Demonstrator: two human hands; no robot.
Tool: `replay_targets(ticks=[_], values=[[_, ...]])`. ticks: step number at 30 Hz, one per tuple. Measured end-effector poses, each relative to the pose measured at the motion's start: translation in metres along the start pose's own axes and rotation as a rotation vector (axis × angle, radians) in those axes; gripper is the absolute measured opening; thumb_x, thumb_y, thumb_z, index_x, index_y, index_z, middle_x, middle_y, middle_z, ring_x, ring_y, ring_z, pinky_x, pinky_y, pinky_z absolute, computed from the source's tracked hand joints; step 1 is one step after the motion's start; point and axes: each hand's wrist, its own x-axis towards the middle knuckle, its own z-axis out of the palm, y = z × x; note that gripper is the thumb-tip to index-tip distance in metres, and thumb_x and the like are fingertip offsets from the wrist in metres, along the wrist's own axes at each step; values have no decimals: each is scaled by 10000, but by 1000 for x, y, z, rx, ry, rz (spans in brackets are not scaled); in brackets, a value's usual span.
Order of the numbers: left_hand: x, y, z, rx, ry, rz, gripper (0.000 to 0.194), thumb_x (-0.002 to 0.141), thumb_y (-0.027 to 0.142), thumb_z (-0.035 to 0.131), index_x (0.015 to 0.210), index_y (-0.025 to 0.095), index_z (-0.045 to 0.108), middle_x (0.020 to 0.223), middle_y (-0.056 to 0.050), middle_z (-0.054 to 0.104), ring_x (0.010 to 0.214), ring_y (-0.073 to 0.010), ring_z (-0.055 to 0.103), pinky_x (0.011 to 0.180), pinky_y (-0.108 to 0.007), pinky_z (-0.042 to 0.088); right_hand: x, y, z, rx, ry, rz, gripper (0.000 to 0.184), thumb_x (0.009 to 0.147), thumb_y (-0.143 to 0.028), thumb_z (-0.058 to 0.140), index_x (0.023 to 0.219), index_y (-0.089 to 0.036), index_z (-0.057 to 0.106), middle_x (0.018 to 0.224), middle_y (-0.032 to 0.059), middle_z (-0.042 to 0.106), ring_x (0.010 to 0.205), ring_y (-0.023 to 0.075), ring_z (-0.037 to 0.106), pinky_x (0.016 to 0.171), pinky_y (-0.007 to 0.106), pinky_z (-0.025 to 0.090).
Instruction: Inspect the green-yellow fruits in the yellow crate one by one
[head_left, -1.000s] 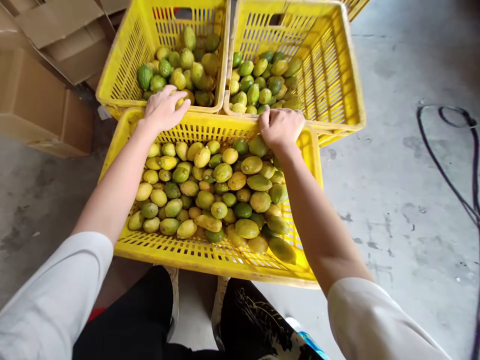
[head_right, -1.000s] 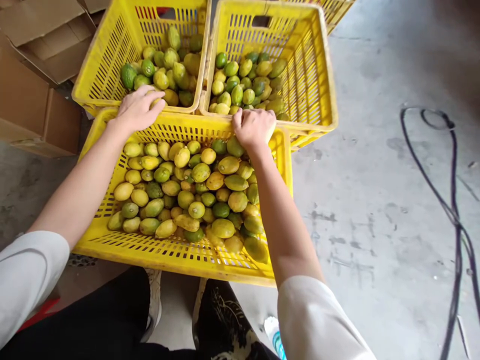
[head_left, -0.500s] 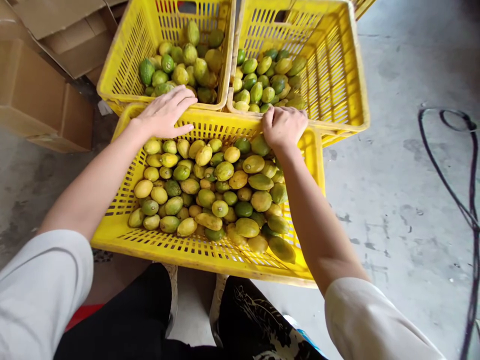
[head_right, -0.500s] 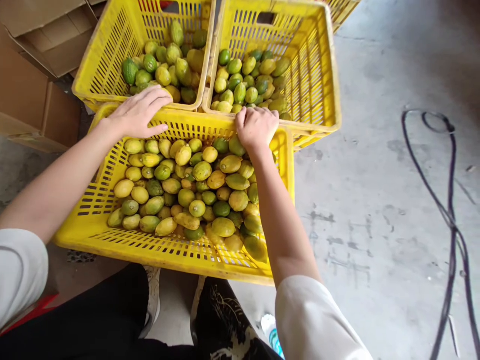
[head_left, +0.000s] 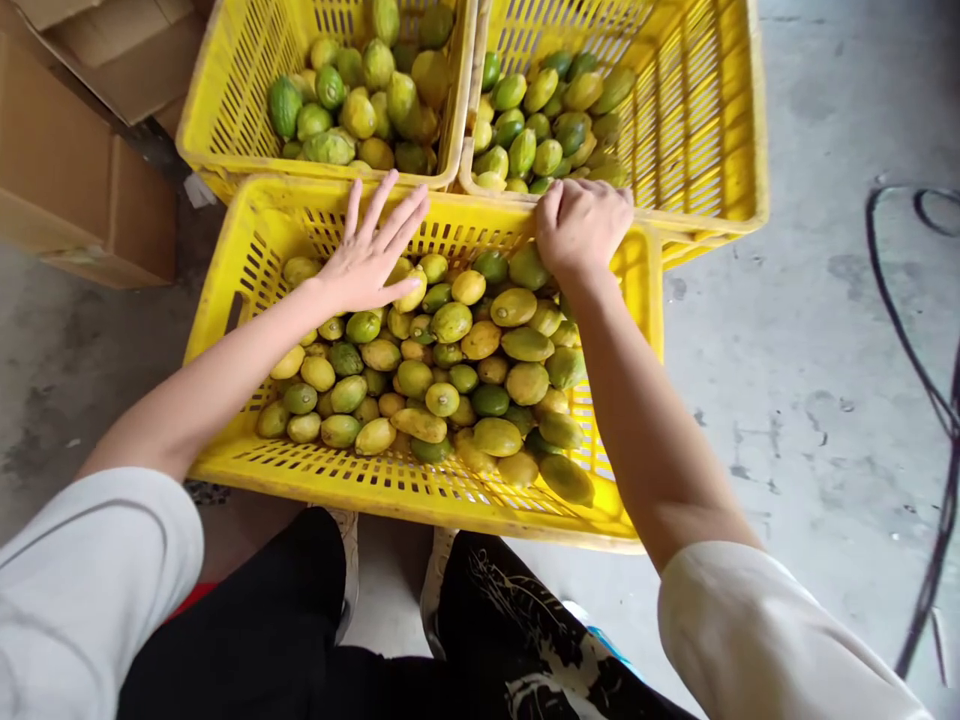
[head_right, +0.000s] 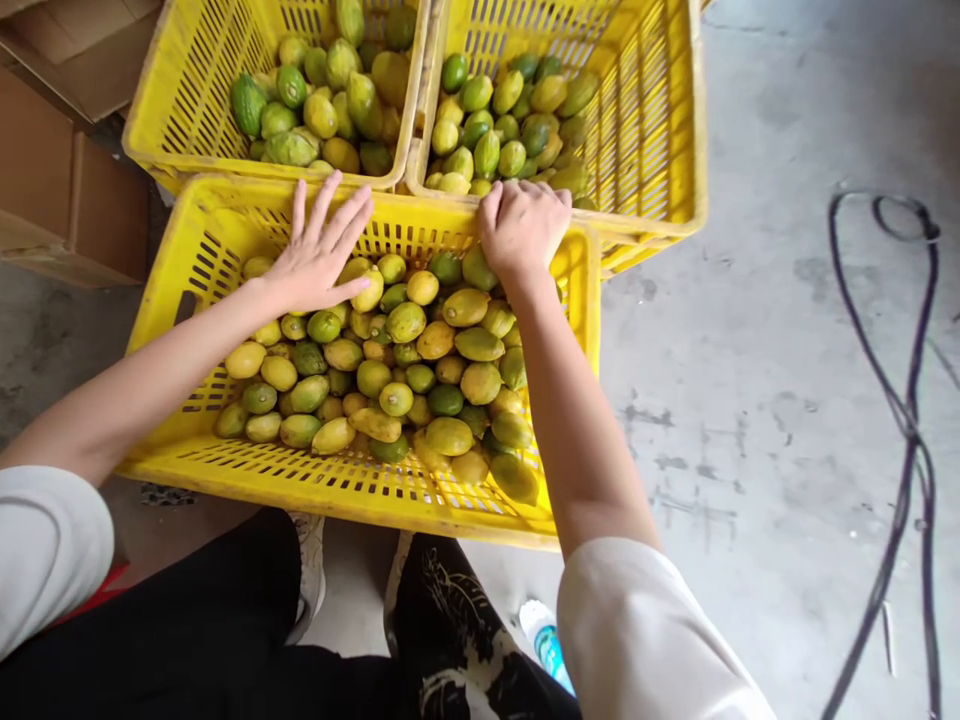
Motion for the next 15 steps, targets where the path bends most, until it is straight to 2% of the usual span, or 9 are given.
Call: replay_targets(ticks=[3,5,7,11,13,15], values=[[-19,1,30,-64,-131,79,982,1056,568,510,1844,164,86,1911,-184,75,1772,-457,-42,1387,-764,-15,0,3,4,33,10,-4,454,1197,-288,268,1115,-188,703,1358,225,751,1306,388,620,1115,521,350],[-31,0,47,-114,-176,85,1009,1064,541,537,1832,116,40,1899,-240,45,1778,-431,-3,1409,-708,68,2,7,10,48,42,-10,508,1212,-384,215,1104,-217,682,1343,210,753,1288,388,601,1117,546,344],[-42,-1,56,-132,-160,73,1047,1040,487,615,1825,97,42,1891,-270,22,1782,-404,-1,1428,-642,113,6,13,18,58,78,-32,645,1203,-521,104,1104,-238,676,1316,206,754,1255,383,581,1112,569,347],[-57,0,54,-161,-142,25,1113,990,353,664,1819,63,-19,1886,-282,16,1786,-345,13,1441,-518,211,15,29,33,91,118,-85,913,1102,-733,-83,1139,-242,685,1295,236,746,1213,414,545,1088,630,352],[-64,1,49,-171,-173,-23,1110,992,327,624,1813,44,-67,1884,-281,11,1783,-331,100,1414,-462,312,17,38,39,124,119,-138,962,1063,-782,-115,1219,-268,683,1313,223,744,1251,448,510,1101,666,323],[-71,5,45,-153,-222,-83,1094,1000,332,597,1808,16,-70,1874,-302,44,1756,-350,239,1362,-439,410,16,45,43,107,77,-225,969,1038,-809,-113,1339,-321,668,1314,183,752,1368,477,431,1155,692,254]])
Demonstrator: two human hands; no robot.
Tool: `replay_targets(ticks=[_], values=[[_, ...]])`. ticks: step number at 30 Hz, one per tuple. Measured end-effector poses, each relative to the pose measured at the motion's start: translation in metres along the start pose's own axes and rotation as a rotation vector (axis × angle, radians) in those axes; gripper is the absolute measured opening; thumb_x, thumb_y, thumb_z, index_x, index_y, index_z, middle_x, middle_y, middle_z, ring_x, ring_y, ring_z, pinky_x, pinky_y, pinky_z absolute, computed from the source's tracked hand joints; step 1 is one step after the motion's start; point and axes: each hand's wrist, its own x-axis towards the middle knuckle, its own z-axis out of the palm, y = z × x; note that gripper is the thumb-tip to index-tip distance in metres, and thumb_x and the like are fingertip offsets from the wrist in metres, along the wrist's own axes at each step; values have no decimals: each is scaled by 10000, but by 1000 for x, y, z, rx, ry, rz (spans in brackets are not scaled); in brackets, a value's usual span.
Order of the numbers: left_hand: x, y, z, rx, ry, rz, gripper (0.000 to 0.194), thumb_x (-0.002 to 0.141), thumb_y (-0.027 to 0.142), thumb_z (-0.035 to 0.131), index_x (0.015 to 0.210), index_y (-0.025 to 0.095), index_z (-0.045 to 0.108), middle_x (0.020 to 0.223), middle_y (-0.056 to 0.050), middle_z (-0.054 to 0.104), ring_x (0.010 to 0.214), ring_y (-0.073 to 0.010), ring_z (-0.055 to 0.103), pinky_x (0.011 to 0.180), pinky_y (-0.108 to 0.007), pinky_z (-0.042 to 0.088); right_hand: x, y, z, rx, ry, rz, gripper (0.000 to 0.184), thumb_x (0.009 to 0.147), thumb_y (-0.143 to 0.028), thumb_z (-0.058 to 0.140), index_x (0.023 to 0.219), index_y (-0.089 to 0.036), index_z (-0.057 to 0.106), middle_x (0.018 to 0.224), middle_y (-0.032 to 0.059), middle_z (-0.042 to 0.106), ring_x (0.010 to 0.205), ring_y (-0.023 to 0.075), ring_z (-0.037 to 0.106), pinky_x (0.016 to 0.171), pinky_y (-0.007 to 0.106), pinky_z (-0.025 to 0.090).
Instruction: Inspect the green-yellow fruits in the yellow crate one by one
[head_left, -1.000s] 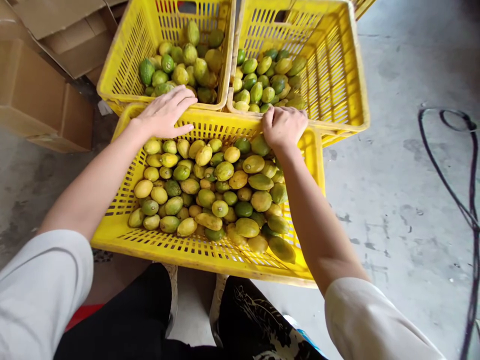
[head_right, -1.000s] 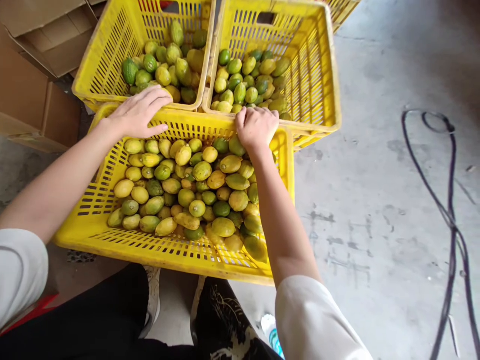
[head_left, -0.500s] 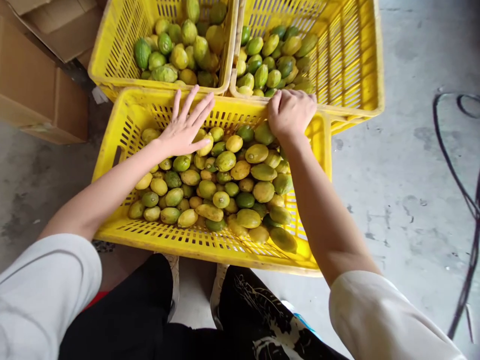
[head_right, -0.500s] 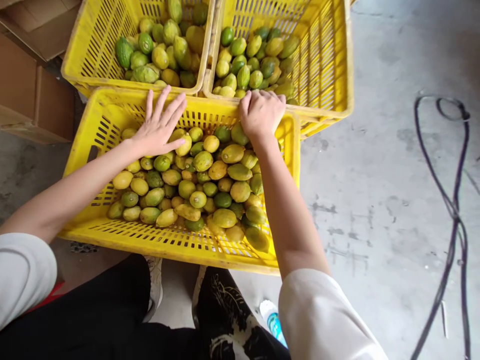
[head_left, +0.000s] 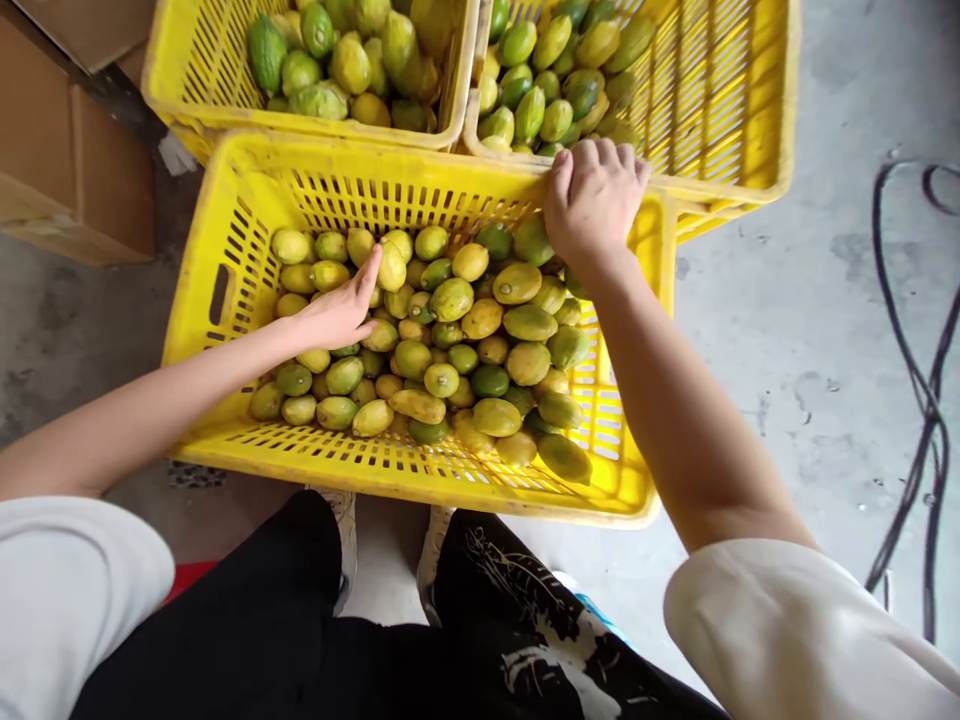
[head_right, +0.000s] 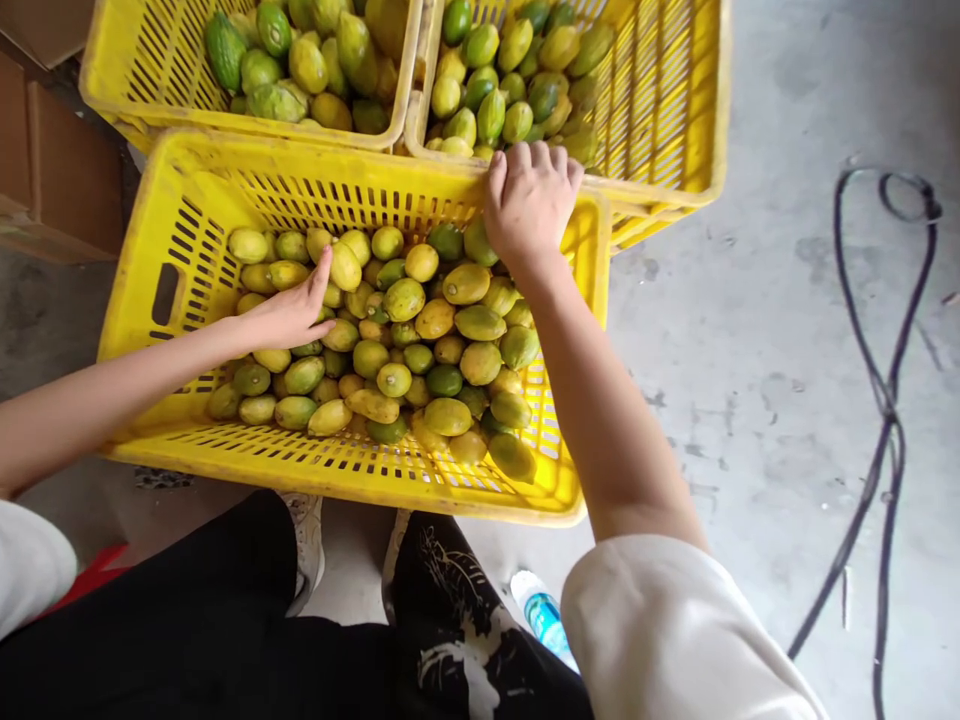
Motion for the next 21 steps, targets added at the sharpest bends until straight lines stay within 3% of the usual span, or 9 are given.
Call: replay_targets(ticks=[4,7,9,11,14,16,21], values=[[-13,20,-5,119,-105,-136,1057,1015,394,617,1771,-97,66,1784,-408,276,1664,-451,420,1291,-505,488,-13,1,-1,-70,-113,-124,939,1032,-836,-15,1530,-365,627,1399,141,743,1577,496,184,1243,735,36],[-20,43,-9,261,-173,-241,852,1039,358,598,1667,-154,334,1670,-460,426,1563,-521,514,1224,-567,524,-29,-11,-8,-45,-116,-144,870,1052,-816,109,1679,-376,523,1573,78,668,1641,499,111,1277,725,-43],[-24,58,-9,350,-203,-225,669,1029,321,616,1538,-107,541,1591,-438,524,1501,-543,554,1187,-603,532,-40,-21,-13,18,-65,-58,919,1072,-773,179,1775,-224,403,1745,112,505,1656,521,140,1305,726,-41],[-27,68,-5,447,-200,-160,601,998,314,675,1479,-44,629,1563,-391,576,1513,-550,529,1248,-655,458,-53,-31,-17,105,-5,0,981,1081,-760,227,1798,-97,321,1835,175,342,1667,546,121,1305,766,-38],[-29,73,5,547,-158,-80,722,956,306,733,1599,19,573,1594,-321,593,1579,-549,455,1358,-692,284,-69,-44,-21,189,12,-39,970,1070,-803,268,1814,-181,300,1850,128,332,1683,562,-10,1262,852,3],[-26,71,12,547,-145,-45,784,931,291,749,1656,78,541,1581,-272,628,1589,-557,439,1359,-712,263,-80,-50,-25,182,-29,-54,963,1064,-810,309,1815,-208,302,1849,114,339,1693,566,-71,1255,868,64],[-13,55,20,462,-101,-15,680,901,286,800,1562,208,662,1406,-183,761,1557,-551,467,1333,-782,240,-104,-57,-29,114,-200,-85,858,1088,-728,363,1765,-207,437,1859,134,303,1712,604,-9,1272,907,83]])
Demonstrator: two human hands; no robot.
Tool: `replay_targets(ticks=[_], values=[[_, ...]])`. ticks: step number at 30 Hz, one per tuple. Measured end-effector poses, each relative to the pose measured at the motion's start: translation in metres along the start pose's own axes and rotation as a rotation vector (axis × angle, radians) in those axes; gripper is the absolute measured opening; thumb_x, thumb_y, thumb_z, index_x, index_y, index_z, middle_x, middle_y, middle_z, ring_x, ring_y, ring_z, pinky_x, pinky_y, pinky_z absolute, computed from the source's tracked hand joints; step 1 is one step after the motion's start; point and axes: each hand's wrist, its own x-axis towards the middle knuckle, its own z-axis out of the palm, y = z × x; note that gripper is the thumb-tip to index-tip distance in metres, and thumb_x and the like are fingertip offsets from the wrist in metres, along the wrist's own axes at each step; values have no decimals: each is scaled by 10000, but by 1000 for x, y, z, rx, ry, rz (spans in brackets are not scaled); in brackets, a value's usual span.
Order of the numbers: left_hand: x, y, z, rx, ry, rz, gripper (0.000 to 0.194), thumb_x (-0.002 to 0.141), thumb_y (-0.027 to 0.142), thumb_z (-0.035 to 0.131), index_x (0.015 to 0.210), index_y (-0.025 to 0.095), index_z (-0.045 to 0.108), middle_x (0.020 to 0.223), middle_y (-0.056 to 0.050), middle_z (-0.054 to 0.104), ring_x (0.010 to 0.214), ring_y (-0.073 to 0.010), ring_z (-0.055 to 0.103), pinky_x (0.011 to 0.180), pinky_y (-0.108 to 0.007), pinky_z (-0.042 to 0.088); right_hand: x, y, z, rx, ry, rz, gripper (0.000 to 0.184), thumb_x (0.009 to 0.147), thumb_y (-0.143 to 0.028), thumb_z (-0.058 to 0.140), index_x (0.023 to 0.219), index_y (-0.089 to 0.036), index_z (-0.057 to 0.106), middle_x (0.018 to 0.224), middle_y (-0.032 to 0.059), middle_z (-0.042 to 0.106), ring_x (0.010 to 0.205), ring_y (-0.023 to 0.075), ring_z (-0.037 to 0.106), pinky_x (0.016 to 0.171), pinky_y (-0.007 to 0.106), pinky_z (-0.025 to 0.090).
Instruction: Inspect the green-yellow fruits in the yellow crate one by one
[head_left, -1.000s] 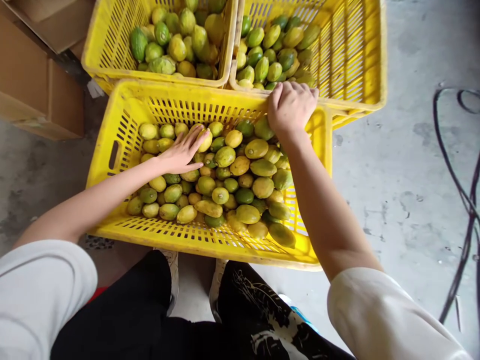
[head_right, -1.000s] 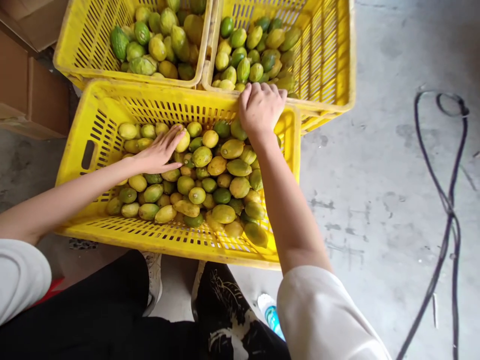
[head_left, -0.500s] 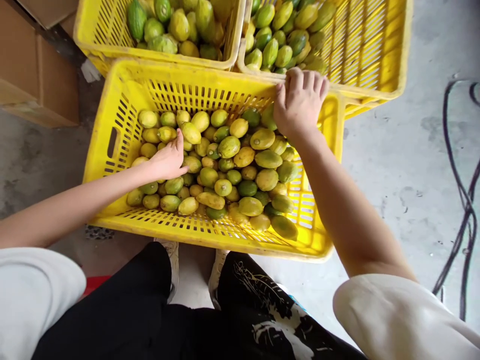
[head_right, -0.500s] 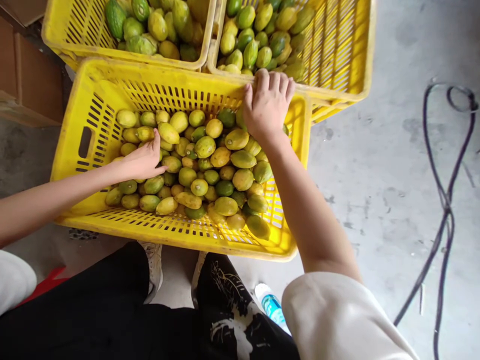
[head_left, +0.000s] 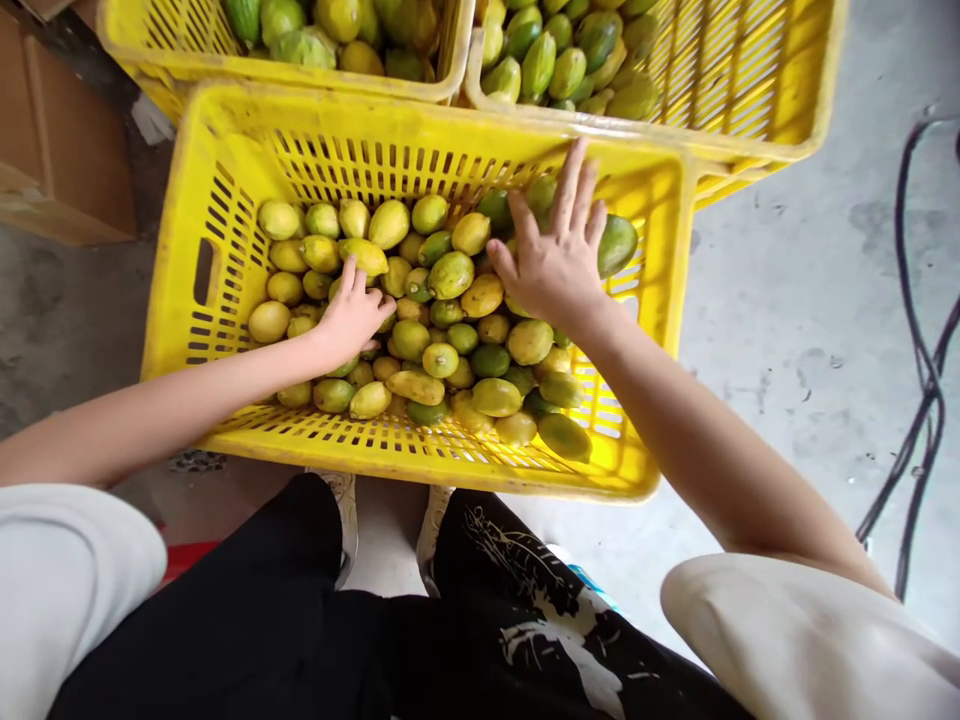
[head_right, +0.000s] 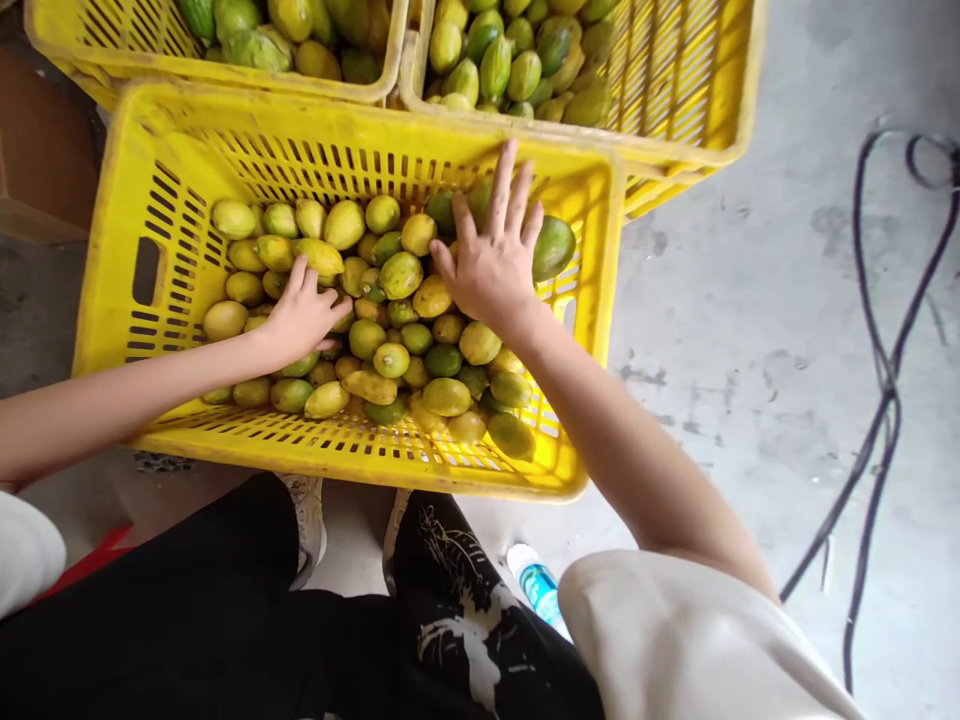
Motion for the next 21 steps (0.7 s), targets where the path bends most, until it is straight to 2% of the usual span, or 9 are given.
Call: replay_targets(ticks=[2,6,9,12,15,18,21], values=[[5,-6,4,-64,29,18,614,916,331,812,1514,259,699,1372,-150,780,1562,-536,455,1326,-808,218,-6,1,2,0,-83,-69,881,1064,-728,441,1792,-233,397,1863,119,289,1711,611,3,1277,934,55],[8,-12,6,-138,70,20,526,940,359,801,1449,250,731,1371,-135,779,1553,-510,453,1316,-827,204,-10,4,5,10,-189,-202,1033,971,-739,642,1847,-401,211,1862,-4,294,1723,582,-30,1304,938,-14],[8,-12,4,-111,58,33,485,923,299,795,1401,230,748,1365,-132,777,1533,-480,475,1320,-807,227,-18,1,8,16,-183,-204,1044,996,-715,642,1860,-378,162,1869,18,277,1719,596,-20,1287,957,-46],[11,-16,1,-112,61,105,469,866,263,824,1326,190,772,1302,-140,793,1482,-450,528,1352,-758,211,-34,-5,11,53,-115,-189,964,1050,-674,603,1858,-329,206,1875,82,260,1711,615,-29,1256,983,19],[17,-23,0,-96,43,257,429,787,273,878,1196,166,807,1169,-142,819,1375,-413,611,1383,-657,230,-51,-17,11,81,-109,-188,903,1073,-651,590,1847,-325,258,1888,94,215,1707,620,-10,1257,972,99],[19,-27,1,-89,30,336,406,776,374,893,1119,172,814,1107,-140,827,1264,-385,667,1336,-587,338,-62,-37,10,84,-184,-237,911,1079,-675,565,1850,-304,254,1890,100,193,1717,580,51,1305,917,122],[16,-21,2,-134,0,379,435,796,431,868,1126,156,803,1146,-163,821,1219,-371,679,1189,-488,490,-69,-58,10,66,-317,-329,895,1037,-725,579,1817,-341,366,1886,12,188,1724,536,43,1383,806,147]])
